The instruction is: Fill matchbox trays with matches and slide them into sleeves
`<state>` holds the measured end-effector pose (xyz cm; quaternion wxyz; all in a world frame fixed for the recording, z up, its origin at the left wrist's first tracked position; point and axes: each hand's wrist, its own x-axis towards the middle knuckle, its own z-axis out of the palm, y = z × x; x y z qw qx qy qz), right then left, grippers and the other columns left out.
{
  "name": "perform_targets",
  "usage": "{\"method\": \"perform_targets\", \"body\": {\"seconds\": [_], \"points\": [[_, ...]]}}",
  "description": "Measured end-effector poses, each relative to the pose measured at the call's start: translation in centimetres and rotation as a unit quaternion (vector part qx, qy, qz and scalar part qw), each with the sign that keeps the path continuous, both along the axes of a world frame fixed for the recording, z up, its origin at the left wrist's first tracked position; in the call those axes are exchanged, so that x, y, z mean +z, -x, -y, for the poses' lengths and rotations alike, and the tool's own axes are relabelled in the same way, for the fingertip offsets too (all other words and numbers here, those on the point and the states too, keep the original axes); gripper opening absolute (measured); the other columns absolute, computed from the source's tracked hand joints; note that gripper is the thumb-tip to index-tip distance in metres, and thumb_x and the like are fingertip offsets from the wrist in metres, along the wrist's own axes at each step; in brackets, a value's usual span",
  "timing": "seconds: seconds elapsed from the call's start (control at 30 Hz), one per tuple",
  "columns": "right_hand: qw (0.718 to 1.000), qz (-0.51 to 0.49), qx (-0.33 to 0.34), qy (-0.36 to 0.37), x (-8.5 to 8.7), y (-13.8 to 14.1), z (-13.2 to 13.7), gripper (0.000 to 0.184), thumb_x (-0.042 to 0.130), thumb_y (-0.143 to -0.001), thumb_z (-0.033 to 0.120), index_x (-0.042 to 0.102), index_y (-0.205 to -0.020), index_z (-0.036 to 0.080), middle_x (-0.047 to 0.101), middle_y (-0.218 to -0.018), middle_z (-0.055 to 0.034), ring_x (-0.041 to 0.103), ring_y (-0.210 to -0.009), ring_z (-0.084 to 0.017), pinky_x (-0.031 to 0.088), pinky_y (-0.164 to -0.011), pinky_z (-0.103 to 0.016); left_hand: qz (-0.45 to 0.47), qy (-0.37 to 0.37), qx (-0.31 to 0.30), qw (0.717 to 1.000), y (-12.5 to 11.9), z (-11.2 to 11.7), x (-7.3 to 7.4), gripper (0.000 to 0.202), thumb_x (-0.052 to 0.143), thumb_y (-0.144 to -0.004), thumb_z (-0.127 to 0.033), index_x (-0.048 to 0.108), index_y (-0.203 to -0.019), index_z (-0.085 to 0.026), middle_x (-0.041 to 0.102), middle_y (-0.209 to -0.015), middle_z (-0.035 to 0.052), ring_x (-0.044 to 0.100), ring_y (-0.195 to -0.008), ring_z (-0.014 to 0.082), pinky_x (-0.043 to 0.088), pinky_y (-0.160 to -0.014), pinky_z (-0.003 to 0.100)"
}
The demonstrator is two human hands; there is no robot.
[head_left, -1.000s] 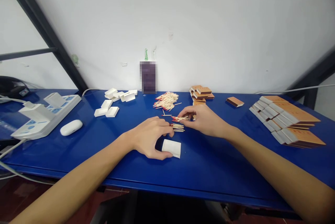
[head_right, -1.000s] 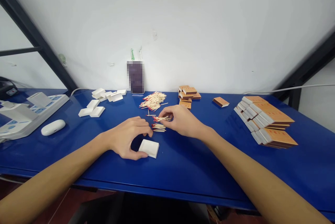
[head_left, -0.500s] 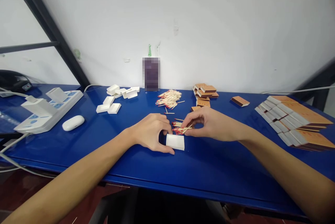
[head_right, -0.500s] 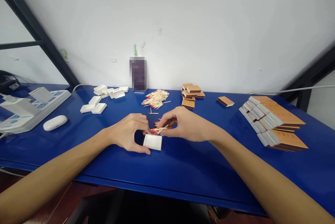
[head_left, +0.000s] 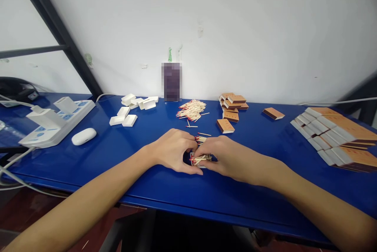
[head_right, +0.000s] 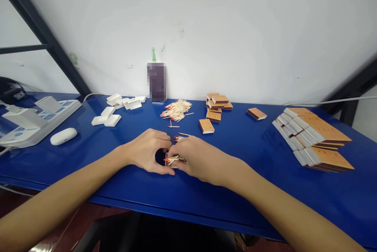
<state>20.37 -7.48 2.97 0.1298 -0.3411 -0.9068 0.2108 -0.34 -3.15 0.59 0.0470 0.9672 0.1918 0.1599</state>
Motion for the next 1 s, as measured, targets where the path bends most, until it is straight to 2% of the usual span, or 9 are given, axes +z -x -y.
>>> {"method": "perform_targets", "body": {"seconds": [0.1,0.2,0.33,0.47,0.57,0.67,0.73,0.87,1.0], "points": [[1.000,-0.002,0.002,0.001,0.4,0.0,0.2,0.016,0.059,-0.092,0.027,0.074,-0.093,0.025,0.074,-0.091,-0.0026,0.066,-0.080,-0.018,0.047,-0.073,-0.030,-0.007,0.000,0.002,1.000,0.1,0.0,0.2,0.053,0.064,-0.074,-0.070,0.060,-0.069,-0.017,0.059,-0.067,0.0005,0.054,-0.059,0.0133,0.035,-0.055,0.027],[1.000,-0.008,-0.024,0.004,1.2,-0.6,0.2,0.016,0.061,-0.091,0.034,0.073,-0.098,0.026,0.073,-0.093,-0.0018,0.065,-0.081,-0.018,0.047,-0.073,-0.032,-0.019,-0.004,0.007,1.000,0.2,-0.1,0.4,0.054,0.062,-0.075,-0.071,0.059,-0.071,-0.017,0.058,-0.068,0.0008,0.054,-0.061,0.0142,0.036,-0.057,0.028],[0.999,0.006,-0.037,-0.010,1.5,-1.9,-0.6,0.014,0.061,-0.089,0.032,0.073,-0.096,0.027,0.071,-0.088,-0.0007,0.062,-0.077,-0.017,0.046,-0.068,-0.031,-0.020,-0.002,0.003,1.000,0.2,0.2,0.8,0.051,0.062,-0.076,-0.068,0.062,-0.086,-0.018,0.061,-0.079,0.0022,0.057,-0.070,0.0169,0.041,-0.064,0.029],[0.995,0.032,-0.073,-0.067,0.6,-2.8,-1.8,0.019,0.056,-0.092,0.032,0.072,-0.099,0.024,0.070,-0.092,-0.0049,0.062,-0.084,-0.021,0.046,-0.072,-0.033,-0.011,0.001,-0.023,1.000,0.0,0.7,1.2,0.040,0.065,-0.077,-0.055,0.059,-0.091,-0.019,0.061,-0.085,0.0027,0.056,-0.076,0.0186,0.044,-0.071,0.032],[0.990,0.046,-0.090,-0.102,-0.2,-2.7,-2.5,0.029,0.054,-0.094,0.035,0.068,-0.114,0.020,0.068,-0.104,-0.0096,0.060,-0.097,-0.025,0.047,-0.082,-0.038,-0.014,0.012,-0.035,0.999,0.0,1.0,1.4,0.020,0.063,-0.076,-0.035,0.057,-0.085,-0.018,0.059,-0.085,0.0035,0.054,-0.077,0.0188,0.044,-0.075,0.033],[0.990,0.071,-0.085,-0.093,-0.8,-2.2,-2.9,0.030,0.055,-0.094,0.033,0.067,-0.117,0.017,0.068,-0.105,-0.0114,0.059,-0.099,-0.027,0.046,-0.083,-0.040,-0.024,0.033,-0.034,0.999,0.0,1.0,1.6,0.008,0.057,-0.074,-0.021,0.057,-0.081,-0.018,0.059,-0.090,0.0049,0.054,-0.080,0.0191,0.043,-0.083,0.034],[0.989,0.074,-0.083,-0.093,-1.1,-2.0,-3.1,0.023,0.053,-0.094,0.025,0.069,-0.109,0.017,0.069,-0.100,-0.0105,0.060,-0.095,-0.025,0.046,-0.083,-0.039,-0.035,0.046,-0.032,0.998,0.1,1.0,1.7,0.002,0.054,-0.077,-0.019,0.056,-0.078,-0.019,0.058,-0.093,0.0054,0.053,-0.082,0.0190,0.043,-0.085,0.035],[0.991,0.034,-0.092,-0.090,-1.3,-1.8,-3.5,0.021,0.054,-0.089,0.015,0.071,-0.100,0.019,0.071,-0.097,-0.0074,0.062,-0.091,-0.022,0.046,-0.080,-0.034,-0.043,0.070,-0.033,0.996,0.1,1.0,1.9,0.007,0.053,-0.081,-0.019,0.055,-0.075,-0.018,0.057,-0.097,0.0060,0.053,-0.084,0.0187,0.043,-0.084,0.034],[0.994,-0.013,-0.108,-0.012,-1.1,-1.9,-3.5,0.020,0.057,-0.087,0.017,0.071,-0.101,0.019,0.073,-0.092,-0.0044,0.064,-0.082,-0.018,0.047,-0.071,-0.029,-0.005,0.081,-0.018,0.997,-0.1,1.1,1.8,0.006,0.051,-0.085,-0.017,0.056,-0.081,-0.018,0.057,-0.098,0.0052,0.053,-0.087,0.0178,0.042,-0.086,0.032]]}}
